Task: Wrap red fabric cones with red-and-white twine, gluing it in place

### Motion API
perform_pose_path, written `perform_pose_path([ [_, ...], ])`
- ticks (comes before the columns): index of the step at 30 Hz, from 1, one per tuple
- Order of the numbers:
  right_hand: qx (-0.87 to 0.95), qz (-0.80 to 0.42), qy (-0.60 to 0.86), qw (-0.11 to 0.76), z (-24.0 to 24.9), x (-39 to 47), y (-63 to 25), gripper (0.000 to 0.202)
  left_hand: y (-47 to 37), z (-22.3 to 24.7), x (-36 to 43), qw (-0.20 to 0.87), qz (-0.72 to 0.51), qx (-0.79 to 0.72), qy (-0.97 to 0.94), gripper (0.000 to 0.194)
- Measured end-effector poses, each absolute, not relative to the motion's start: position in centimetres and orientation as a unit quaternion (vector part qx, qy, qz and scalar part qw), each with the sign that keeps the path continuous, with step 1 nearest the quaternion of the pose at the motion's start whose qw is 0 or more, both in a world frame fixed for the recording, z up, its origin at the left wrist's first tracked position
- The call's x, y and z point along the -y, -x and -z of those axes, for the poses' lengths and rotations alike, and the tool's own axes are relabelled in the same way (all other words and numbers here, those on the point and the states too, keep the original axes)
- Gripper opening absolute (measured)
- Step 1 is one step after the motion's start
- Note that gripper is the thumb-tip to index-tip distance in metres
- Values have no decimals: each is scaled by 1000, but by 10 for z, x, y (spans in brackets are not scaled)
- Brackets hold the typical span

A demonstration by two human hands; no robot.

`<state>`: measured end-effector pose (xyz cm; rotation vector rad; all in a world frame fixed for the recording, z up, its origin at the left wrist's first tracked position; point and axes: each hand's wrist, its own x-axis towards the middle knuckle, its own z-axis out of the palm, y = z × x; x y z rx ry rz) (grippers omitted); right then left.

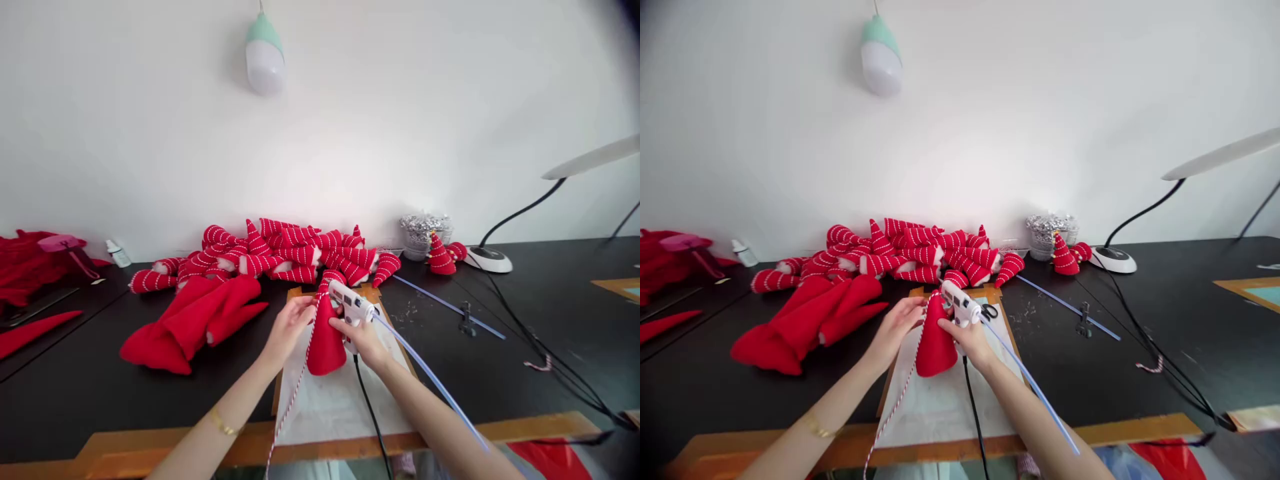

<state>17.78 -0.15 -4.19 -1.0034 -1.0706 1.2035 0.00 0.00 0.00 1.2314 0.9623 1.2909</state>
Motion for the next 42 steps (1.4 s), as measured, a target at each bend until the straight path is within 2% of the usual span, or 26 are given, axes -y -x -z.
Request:
perform_pose_path([
  [5,470,-504,445,572,45,-2,-176,38,-30,17,-29,599,-564,-358,-442,31],
  [10,490,-514,423,562,38,4,-183,37,-17,23,-25,625,-588,-367,-359,38],
  [16,535,-491,479,494,35,16,-186,45,-12,24,-34,623,-619,-369,-304,35],
  [26,553,-493,472,478,34,21,-176,50,-12,29,-35,619,-626,-361,-308,34],
  [36,551,-483,474,488,35,21,-174,43,-11,28,-33,617,-627,-353,-320,30],
  [42,532,-498,481,487,36,20,-174,46,-12,27,-31,625,-621,-349,-320,30],
])
